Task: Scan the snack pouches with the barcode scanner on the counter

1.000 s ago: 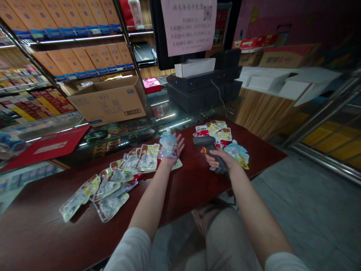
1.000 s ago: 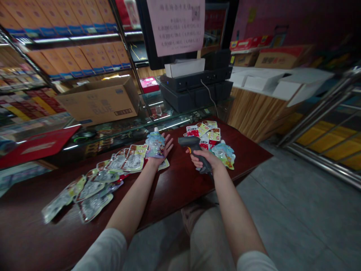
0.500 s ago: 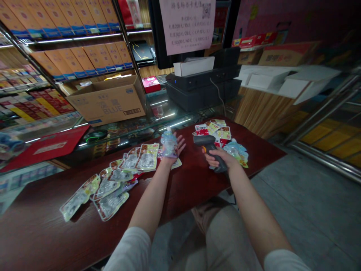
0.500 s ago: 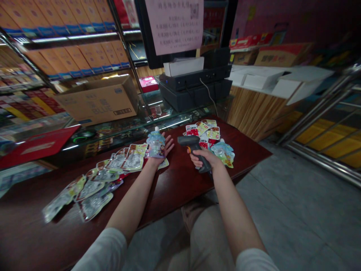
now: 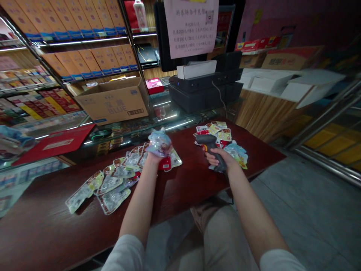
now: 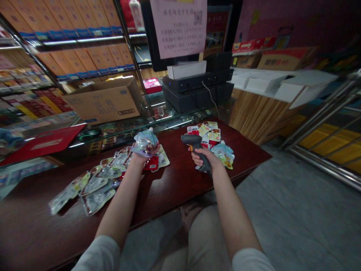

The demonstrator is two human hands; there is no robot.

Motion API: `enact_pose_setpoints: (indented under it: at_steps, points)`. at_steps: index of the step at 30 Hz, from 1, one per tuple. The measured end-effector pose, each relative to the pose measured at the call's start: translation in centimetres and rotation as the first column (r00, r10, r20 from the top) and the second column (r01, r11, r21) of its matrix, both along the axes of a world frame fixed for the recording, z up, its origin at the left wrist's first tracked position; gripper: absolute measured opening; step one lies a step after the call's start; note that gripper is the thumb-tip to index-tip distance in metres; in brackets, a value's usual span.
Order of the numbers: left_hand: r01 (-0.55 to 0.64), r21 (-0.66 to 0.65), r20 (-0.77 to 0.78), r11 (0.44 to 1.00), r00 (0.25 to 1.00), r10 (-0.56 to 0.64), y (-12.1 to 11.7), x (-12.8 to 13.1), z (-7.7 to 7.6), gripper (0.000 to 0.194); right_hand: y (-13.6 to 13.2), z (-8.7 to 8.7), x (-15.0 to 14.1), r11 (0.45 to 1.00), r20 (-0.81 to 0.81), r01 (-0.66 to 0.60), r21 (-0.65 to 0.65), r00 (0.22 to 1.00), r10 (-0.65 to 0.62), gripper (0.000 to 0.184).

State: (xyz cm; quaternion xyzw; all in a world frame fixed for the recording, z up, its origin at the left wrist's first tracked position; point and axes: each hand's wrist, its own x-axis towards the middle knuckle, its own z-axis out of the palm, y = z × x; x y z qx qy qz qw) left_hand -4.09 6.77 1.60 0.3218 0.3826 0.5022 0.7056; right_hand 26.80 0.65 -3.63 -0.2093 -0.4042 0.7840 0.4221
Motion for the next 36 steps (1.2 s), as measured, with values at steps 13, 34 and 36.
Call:
enact_pose_setpoints:
  at_steps: [13, 34, 36]
  points:
    - [-0.027, -0.186, -0.05, 0.982, 0.999, 0.018, -2.2, -5.0, 1.0, 0.02, 0.2, 0.0, 0.0, 0.999, -0.022, -0.031, 0.027, 0.999, 0.032, 0.028]
    - [0.601, 0.333, -0.835, 0.727, -0.171, 0.523, -4.4, -0.3, -0.2, 0.055, -0.5, 0.8, 0.1, 0.998, 0.082, 0.062, 0.002, 0.995, -0.062, 0.033]
    - [0.646, 0.289, -0.851, 0.707, -0.164, 0.499, -4.1, 2.1, -0.7, 0.06, -0.5, 0.7, 0.1, 0.998, 0.083, 0.063, 0.003, 0.995, -0.063, 0.037]
